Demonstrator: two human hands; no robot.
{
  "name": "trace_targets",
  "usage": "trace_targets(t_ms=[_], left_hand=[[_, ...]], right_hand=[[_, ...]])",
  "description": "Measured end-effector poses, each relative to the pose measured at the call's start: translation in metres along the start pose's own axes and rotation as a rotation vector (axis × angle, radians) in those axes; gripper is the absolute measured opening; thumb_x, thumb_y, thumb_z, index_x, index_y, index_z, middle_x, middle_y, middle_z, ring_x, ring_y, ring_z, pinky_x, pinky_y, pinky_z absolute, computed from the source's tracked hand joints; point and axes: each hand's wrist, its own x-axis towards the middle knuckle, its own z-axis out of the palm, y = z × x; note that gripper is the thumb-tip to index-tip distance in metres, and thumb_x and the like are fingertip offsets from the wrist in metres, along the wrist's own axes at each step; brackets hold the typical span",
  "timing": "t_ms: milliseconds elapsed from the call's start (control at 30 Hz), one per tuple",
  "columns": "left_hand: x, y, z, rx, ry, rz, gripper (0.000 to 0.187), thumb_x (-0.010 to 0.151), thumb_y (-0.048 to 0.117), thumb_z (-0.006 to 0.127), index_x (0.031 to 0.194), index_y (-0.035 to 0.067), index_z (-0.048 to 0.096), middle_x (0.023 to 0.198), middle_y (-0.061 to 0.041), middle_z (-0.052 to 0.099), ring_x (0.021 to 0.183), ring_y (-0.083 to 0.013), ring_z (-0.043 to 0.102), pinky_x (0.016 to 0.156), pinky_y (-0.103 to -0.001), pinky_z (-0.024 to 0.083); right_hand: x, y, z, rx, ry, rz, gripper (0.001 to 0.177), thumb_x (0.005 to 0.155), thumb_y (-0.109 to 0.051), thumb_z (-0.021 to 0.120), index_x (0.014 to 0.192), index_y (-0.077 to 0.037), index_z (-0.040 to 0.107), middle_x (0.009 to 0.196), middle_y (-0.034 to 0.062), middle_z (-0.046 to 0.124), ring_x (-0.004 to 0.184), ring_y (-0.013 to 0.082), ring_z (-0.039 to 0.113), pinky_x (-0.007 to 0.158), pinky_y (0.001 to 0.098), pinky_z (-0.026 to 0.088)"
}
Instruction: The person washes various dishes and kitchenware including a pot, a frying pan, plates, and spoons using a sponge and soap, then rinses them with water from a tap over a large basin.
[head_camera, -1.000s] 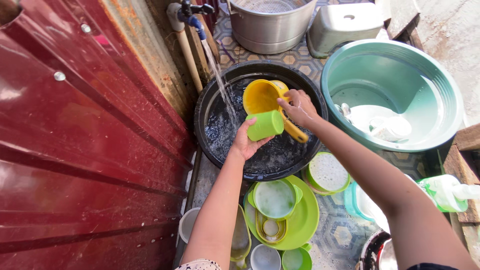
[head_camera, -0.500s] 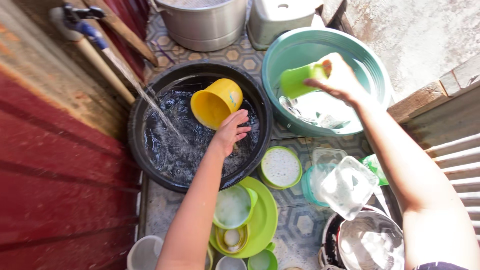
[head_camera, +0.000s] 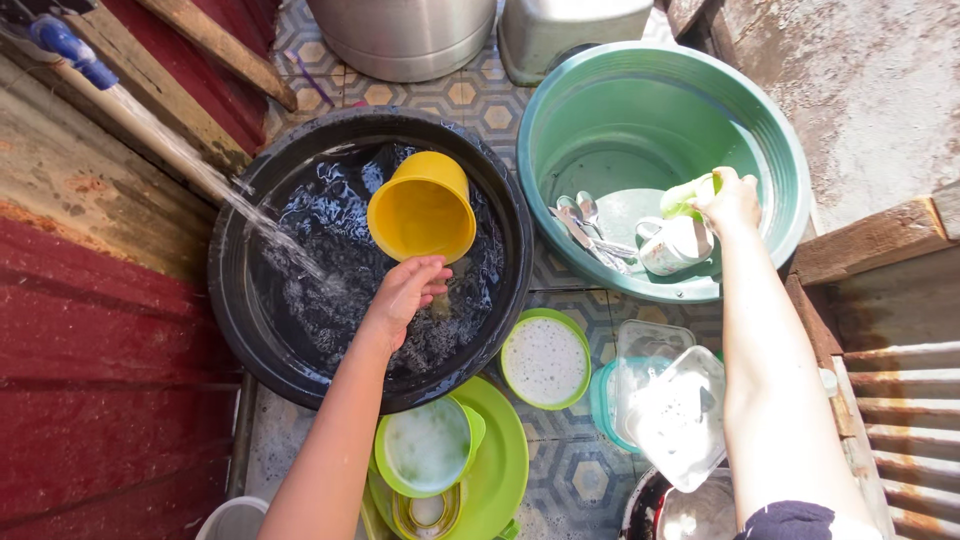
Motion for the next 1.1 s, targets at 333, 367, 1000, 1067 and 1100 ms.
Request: trace_targets(t_ms=[333, 367, 1000, 1067, 1100], left_hand=[[-0.037, 0.016, -0.028, 0.069, 0.079, 0.044, 0.035, 0.097, 0.029, 0.059, 0.126, 0.011, 0.067, 0.113, -0.002, 0.075, 0.097, -0.0108, 0.067, 0.087, -0.027, 0.048], [-0.040, 0.017, -0.031, 0.062, 0.068, 0.076, 0.035, 0.097, 0.028, 0.059, 0.125, 0.010, 0.067, 0.113, -0.003, 0.075, 0.097, -0.0112, 0.068, 0.086, -0.027, 0.049], [-0.247, -0.056, -0.130, 0.836, 0.043, 0.328, 0.028, 0.079, 0.020, 0.081, 0.097, 0.005, 0.067, 0.090, -0.010, 0.073, 0.078, -0.0208, 0.071, 0.071, -0.035, 0.058], [-0.266, -0.079, -0.123, 0.946, -0.050, 0.548, 0.031, 0.067, 0.020, 0.083, 0.090, 0.007, 0.066, 0.088, -0.011, 0.070, 0.084, -0.0267, 0.070, 0.076, -0.040, 0.056], [-0.276, -0.092, -0.115, 0.977, -0.065, 0.587, 0.034, 0.067, 0.021, 0.083, 0.093, 0.007, 0.066, 0.092, -0.012, 0.067, 0.089, -0.0298, 0.068, 0.078, -0.043, 0.056]], right_hand=[[-0.001, -0.048, -0.007, -0.108, -0.004, 0.023, 0.046, 0.093, -0.038, 0.079, 0.133, -0.019, 0.067, 0.128, 0.0241, 0.054, 0.118, 0.0436, 0.055, 0.093, 0.0546, 0.048], [-0.009, -0.063, -0.012, -0.094, 0.171, -0.074, 0.046, 0.088, -0.032, 0.084, 0.125, -0.008, 0.070, 0.123, 0.0267, 0.056, 0.115, 0.0455, 0.057, 0.088, 0.0555, 0.050], [-0.224, -0.385, 0.115, 0.804, -0.894, 0.327, 0.057, 0.105, -0.058, 0.052, 0.141, -0.015, 0.056, 0.109, 0.0122, 0.069, 0.086, 0.0336, 0.044, 0.082, 0.0504, 0.026], [-0.223, -0.393, 0.118, 0.953, -0.764, 0.227, 0.041, 0.097, -0.037, 0.063, 0.133, -0.018, 0.060, 0.104, 0.0034, 0.074, 0.084, 0.0221, 0.070, 0.061, 0.0459, 0.038], [-0.219, -0.400, 0.117, 0.954, -0.770, 0.216, 0.041, 0.097, -0.037, 0.063, 0.133, -0.018, 0.060, 0.104, 0.0034, 0.074, 0.084, 0.0221, 0.070, 0.061, 0.0459, 0.038]])
